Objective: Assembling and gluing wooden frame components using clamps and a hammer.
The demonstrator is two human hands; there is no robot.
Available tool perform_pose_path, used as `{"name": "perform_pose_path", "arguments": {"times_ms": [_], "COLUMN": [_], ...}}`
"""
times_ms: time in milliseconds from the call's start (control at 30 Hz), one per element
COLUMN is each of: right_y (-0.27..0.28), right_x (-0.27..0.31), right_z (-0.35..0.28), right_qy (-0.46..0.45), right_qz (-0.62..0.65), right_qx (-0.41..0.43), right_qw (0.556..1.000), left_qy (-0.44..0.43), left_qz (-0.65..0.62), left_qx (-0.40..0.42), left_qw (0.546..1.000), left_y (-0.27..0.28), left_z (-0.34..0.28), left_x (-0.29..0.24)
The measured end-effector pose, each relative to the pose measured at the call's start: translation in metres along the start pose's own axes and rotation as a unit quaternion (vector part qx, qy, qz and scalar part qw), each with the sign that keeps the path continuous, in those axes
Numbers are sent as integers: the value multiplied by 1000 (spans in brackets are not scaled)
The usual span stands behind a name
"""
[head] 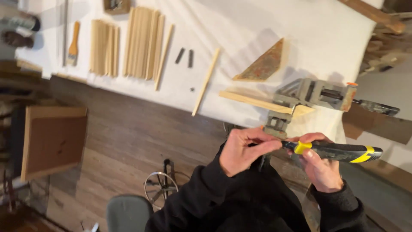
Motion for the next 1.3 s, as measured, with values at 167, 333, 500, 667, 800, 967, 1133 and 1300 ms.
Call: {"name": "perform_pose_path", "arguments": {"times_ms": [167, 333, 500, 667, 800, 967, 1133, 1300], "right_y": [-21, -66, -86, -125, -132, -160, -159, -180], "right_x": [9, 39, 65, 65, 22, -21, -57, -95], "right_z": [20, 42, 105, 205, 319, 428, 482, 515], "right_qy": [35, 4, 47, 94, 90, 132, 150, 194], "right_qz": [51, -18, -269, -527, -627, -714, -812, -858], "right_qx": [56, 76, -48, 55, 102, 146, 145, 211], "right_qw": [997, 997, 961, 843, 767, 673, 545, 426], "left_qy": [-45, -102, -195, 53, 110, 38, -56, -71], "left_qz": [12, 44, -170, 40, 47, 23, 118, 233], "left_qx": [-160, -264, -313, -437, -463, -440, -377, -386], "left_qw": [986, 958, 914, 897, 878, 897, 917, 890], "left_y": [78, 145, 224, 261, 316, 358, 387, 398], "left_z": [-42, -107, -158, -148, -137, -85, -43, -5], "left_x": [-28, 42, 195, 184, 223, 167, 130, 78]}}
Point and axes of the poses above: each hand's wrist, its own z-axis towards the middle knuckle, its own y-axis out of the back of the hand, x = y × z, the point moved 2 cm from there along z, towards the middle knuckle, and after that the axes turned 3 degrees about z, right-handed, at the moved point
